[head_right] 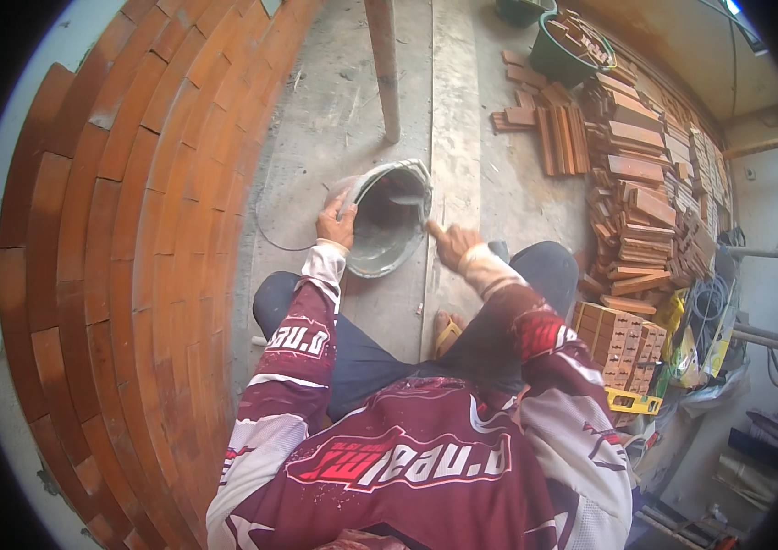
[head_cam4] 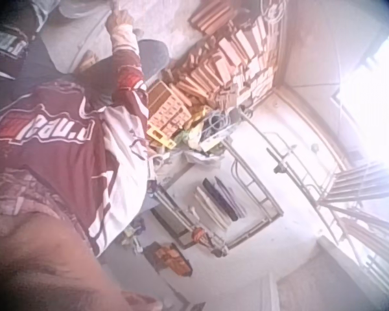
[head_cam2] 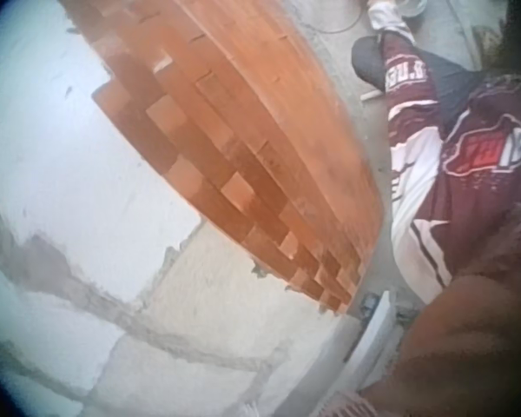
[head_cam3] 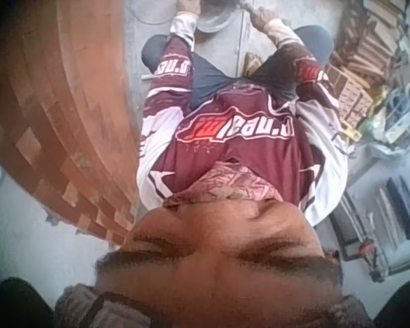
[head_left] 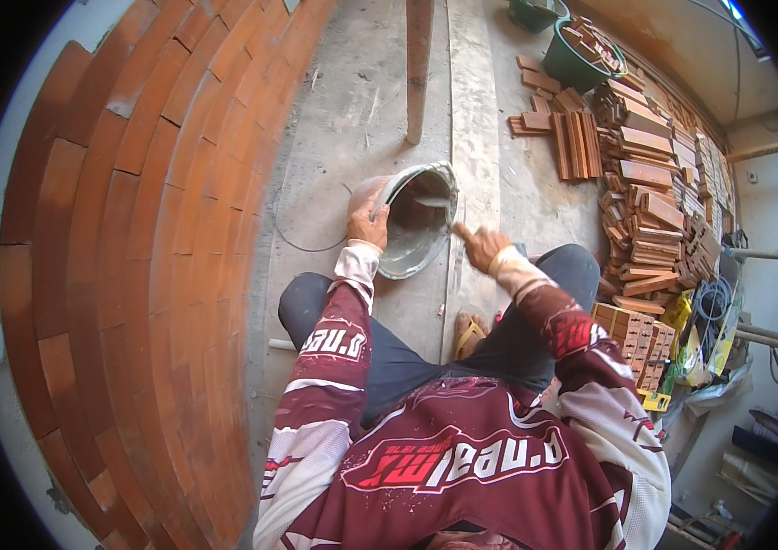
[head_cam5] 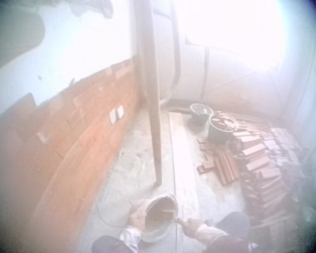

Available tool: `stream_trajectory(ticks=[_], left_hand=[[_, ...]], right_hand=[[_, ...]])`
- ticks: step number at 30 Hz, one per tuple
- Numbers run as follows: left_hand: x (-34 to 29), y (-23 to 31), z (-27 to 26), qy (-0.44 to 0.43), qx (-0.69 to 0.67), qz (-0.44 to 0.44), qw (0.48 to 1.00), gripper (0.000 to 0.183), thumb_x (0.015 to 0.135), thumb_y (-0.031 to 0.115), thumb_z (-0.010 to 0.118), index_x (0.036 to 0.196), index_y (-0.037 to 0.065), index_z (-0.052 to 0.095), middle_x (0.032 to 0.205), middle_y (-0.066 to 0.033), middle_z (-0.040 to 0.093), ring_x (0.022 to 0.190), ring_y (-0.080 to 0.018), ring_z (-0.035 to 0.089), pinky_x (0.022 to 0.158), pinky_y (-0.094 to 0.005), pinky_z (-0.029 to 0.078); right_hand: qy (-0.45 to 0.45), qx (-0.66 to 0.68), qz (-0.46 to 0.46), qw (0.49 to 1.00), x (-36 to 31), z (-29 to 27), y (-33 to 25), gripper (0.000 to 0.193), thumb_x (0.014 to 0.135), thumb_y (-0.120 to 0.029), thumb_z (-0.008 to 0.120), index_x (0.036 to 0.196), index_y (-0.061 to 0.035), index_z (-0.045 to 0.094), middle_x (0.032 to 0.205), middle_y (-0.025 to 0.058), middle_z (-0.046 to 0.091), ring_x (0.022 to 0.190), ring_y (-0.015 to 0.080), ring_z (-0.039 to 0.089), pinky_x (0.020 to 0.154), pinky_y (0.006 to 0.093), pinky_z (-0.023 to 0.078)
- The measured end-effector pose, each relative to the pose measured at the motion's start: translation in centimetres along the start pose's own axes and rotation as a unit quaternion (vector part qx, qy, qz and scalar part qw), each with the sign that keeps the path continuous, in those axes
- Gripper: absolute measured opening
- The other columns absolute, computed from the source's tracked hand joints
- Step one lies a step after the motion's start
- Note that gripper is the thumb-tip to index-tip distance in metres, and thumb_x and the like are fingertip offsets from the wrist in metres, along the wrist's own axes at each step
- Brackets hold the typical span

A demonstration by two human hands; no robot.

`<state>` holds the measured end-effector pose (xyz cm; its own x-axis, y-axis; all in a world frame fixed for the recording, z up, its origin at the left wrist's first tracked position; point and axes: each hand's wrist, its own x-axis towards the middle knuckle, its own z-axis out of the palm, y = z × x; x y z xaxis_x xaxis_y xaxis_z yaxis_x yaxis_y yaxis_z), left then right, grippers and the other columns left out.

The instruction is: The person applies cement to a wall using a trowel and places rectangular terracotta tiles in a curved pattern. They adjust the tiles by hand and use a hammer to tap them into place. The person also mixes cement in a bucket while sitting on the floor.

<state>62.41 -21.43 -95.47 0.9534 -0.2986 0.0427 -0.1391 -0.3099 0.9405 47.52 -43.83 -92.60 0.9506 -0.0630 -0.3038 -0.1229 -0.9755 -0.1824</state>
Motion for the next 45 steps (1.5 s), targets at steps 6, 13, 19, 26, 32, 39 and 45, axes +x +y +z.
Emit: stream_trajectory(ticks=[6,13,19,26,32,39,45], left_hand=[[-0.4,1.6,1.0,-0.069,0.145,-0.016,0.987,0.042,0.084,0.028,0.063,0.117,0.003,0.062,0.112,-0.0247,0.062,0.105,-0.037,0.061,0.091,-0.0375,0.046],[-0.6,2.4,1.4,-0.036,0.089,-0.032,0.995,0.035,0.084,0.024,0.062,0.114,0.006,0.062,0.102,-0.0243,0.064,0.098,-0.0401,0.061,0.086,-0.0411,0.047],[-0.2,3.1,2.7,-0.052,0.119,-0.047,0.99,0.03,0.083,0.023,0.063,0.108,0.007,0.064,0.097,-0.0219,0.066,0.095,-0.0376,0.063,0.083,-0.0417,0.048],[-0.6,0.5,2.1,0.002,0.072,-0.064,0.995,0.026,0.083,0.024,0.063,0.101,0.005,0.062,0.091,-0.0203,0.067,0.085,-0.0365,0.065,0.076,-0.0414,0.048],[-0.5,1.1,3.3,-0.003,0.133,-0.084,0.987,0.024,0.083,0.024,0.063,0.096,0.003,0.063,0.091,-0.0201,0.067,0.084,-0.0363,0.065,0.076,-0.0411,0.049],[-0.8,0.6,1.3,-0.056,0.041,-0.067,0.995,0.018,0.084,0.015,0.064,0.094,0.0,0.06,0.085,-0.0164,0.069,0.075,-0.0212,0.066,0.069,-0.0333,0.05],[-1.0,-2.5,1.4,-0.015,-0.08,-0.094,0.992,0.013,0.086,0.007,0.061,0.091,-0.003,0.055,0.101,-0.017,0.068,0.079,-0.0132,0.062,0.068,-0.0269,0.048]], right_hand=[[-0.07,0.061,0.013,0.996,-2.1,-1.1,-3.8,0.037,0.089,-0.019,0.039,0.124,-0.0258,0.047,0.086,0.025,0.064,0.076,0.0438,0.064,0.065,0.0517,0.05],[-0.019,0.041,0.071,0.996,-1.8,-2.4,-0.4,0.037,0.091,-0.024,0.042,0.127,-0.031,0.042,0.084,0.0212,0.061,0.074,0.0421,0.063,0.063,0.0514,0.048],[-0.132,0.115,0.074,0.982,-2.8,1.1,-2.4,0.034,0.094,-0.036,0.039,0.121,-0.0167,0.046,0.101,0.0241,0.064,0.093,0.0428,0.062,0.081,0.0521,0.047],[-0.081,0.146,0.148,0.975,-3.7,1.1,-4.3,0.037,0.095,-0.032,0.038,0.126,-0.0112,0.037,0.089,0.028,0.064,0.086,0.0453,0.062,0.075,0.0523,0.048],[-0.152,0.231,0.146,0.95,-5.0,4.0,-7.4,0.041,0.094,-0.037,0.04,0.125,-0.0094,0.043,0.093,0.0295,0.063,0.09,0.0464,0.061,0.081,0.0519,0.047],[-0.041,0.164,0.124,0.978,-1.4,-1.9,-4.3,0.04,0.095,-0.031,0.04,0.129,-0.011,0.039,0.091,0.0271,0.064,0.089,0.0446,0.062,0.079,0.0496,0.049],[-0.149,0.186,0.139,0.961,-1.9,3.9,-6.7,0.04,0.095,-0.026,0.035,0.129,-0.0059,0.04,0.097,0.0281,0.064,0.09,0.0442,0.063,0.082,0.0505,0.048]])
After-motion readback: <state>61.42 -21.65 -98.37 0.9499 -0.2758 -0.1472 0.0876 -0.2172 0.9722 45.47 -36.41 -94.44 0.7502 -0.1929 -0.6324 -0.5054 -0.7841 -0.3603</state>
